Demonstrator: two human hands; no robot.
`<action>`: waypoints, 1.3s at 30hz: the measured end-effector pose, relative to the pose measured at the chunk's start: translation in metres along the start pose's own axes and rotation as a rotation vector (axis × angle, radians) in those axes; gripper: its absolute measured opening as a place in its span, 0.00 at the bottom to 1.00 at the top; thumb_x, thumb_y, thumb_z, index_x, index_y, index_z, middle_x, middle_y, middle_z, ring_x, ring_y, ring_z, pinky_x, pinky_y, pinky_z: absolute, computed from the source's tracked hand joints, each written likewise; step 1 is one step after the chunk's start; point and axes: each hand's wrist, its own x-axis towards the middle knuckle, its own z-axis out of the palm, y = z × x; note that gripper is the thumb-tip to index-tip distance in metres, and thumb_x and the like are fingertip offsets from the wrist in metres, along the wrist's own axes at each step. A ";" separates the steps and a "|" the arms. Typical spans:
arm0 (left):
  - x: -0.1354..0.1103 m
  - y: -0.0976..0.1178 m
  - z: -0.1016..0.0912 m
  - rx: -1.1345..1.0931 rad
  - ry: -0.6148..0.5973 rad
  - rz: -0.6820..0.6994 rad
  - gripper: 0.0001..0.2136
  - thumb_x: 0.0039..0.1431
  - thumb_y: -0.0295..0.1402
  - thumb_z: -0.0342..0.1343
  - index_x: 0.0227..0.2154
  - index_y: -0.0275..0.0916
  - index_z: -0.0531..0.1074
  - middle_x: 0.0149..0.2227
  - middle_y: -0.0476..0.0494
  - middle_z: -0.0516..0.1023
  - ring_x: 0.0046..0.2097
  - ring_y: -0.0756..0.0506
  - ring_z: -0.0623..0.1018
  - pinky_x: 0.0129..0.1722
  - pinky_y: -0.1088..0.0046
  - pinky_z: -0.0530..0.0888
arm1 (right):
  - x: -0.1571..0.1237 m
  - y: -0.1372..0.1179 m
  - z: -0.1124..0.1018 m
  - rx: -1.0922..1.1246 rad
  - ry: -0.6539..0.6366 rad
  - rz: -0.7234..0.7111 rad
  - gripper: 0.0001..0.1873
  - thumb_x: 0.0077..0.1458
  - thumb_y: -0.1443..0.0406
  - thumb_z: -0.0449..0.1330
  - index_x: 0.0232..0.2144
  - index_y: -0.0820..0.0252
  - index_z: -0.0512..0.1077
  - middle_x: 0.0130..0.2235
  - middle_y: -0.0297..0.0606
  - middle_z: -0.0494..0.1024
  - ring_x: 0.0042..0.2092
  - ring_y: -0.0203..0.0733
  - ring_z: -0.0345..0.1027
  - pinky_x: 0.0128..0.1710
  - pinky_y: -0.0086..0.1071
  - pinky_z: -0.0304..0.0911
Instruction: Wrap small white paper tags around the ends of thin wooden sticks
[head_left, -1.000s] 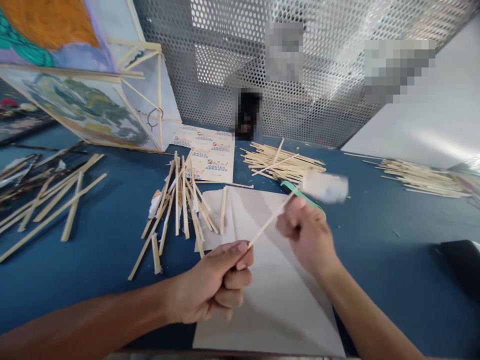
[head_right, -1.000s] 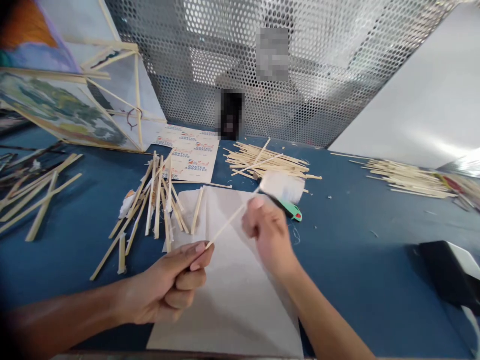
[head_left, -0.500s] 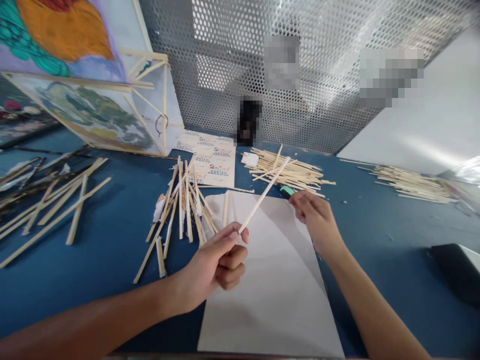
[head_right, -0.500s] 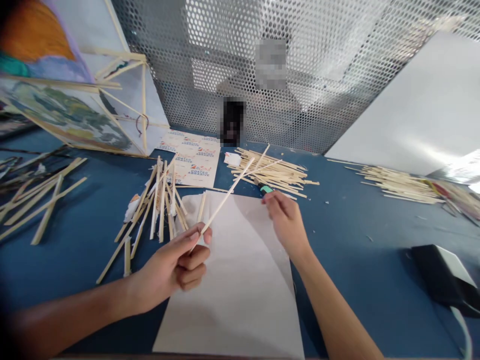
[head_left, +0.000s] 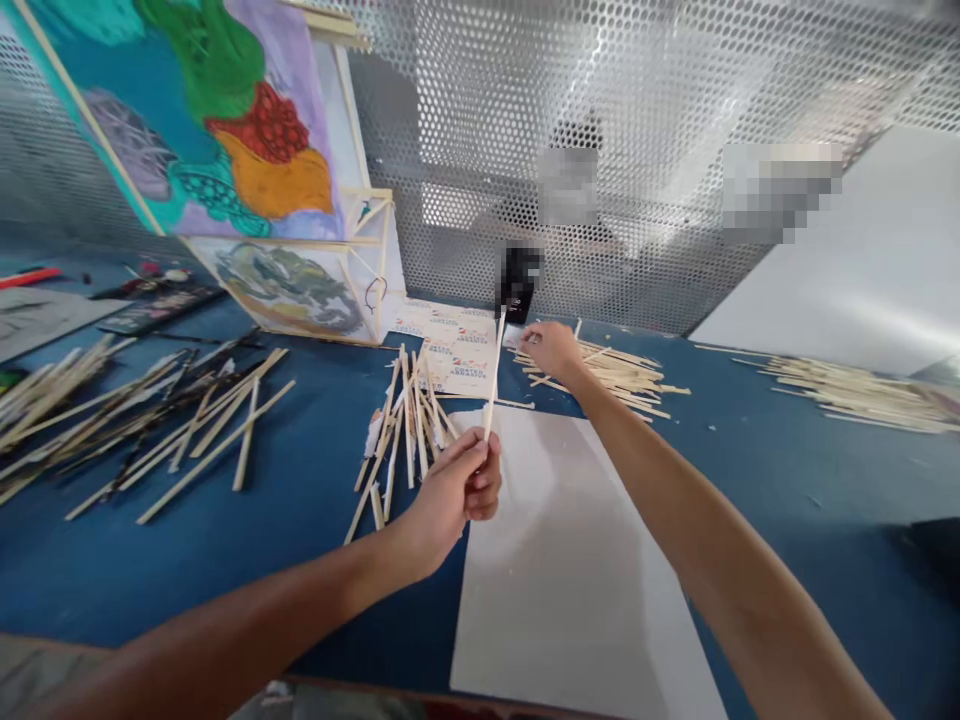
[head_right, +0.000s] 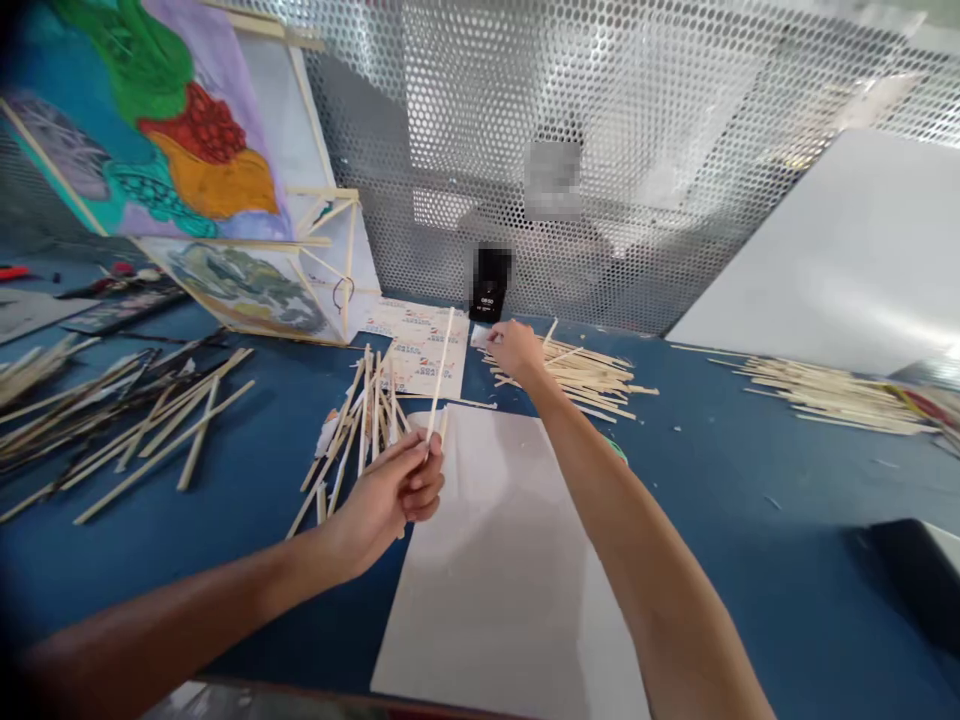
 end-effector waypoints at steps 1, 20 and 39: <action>0.000 0.001 0.000 0.007 0.003 0.012 0.07 0.65 0.35 0.54 0.33 0.40 0.63 0.22 0.59 0.54 0.20 0.56 0.50 0.21 0.79 0.50 | -0.011 -0.004 -0.003 0.028 0.014 -0.023 0.09 0.57 0.61 0.62 0.36 0.61 0.77 0.31 0.35 0.77 0.34 0.40 0.69 0.39 0.35 0.63; -0.027 0.009 0.007 0.497 -0.057 0.294 0.13 0.71 0.39 0.50 0.30 0.40 0.65 0.23 0.56 0.54 0.24 0.53 0.54 0.26 0.72 0.53 | -0.220 -0.019 -0.032 0.719 0.095 -0.256 0.12 0.62 0.68 0.59 0.44 0.47 0.76 0.36 0.37 0.81 0.32 0.40 0.72 0.30 0.34 0.65; -0.018 -0.001 -0.004 0.405 -0.050 0.204 0.14 0.72 0.45 0.48 0.36 0.40 0.67 0.24 0.58 0.52 0.23 0.54 0.49 0.22 0.74 0.49 | -0.203 -0.030 -0.025 0.818 0.238 0.269 0.18 0.58 0.65 0.66 0.51 0.51 0.73 0.21 0.24 0.69 0.21 0.30 0.62 0.21 0.24 0.60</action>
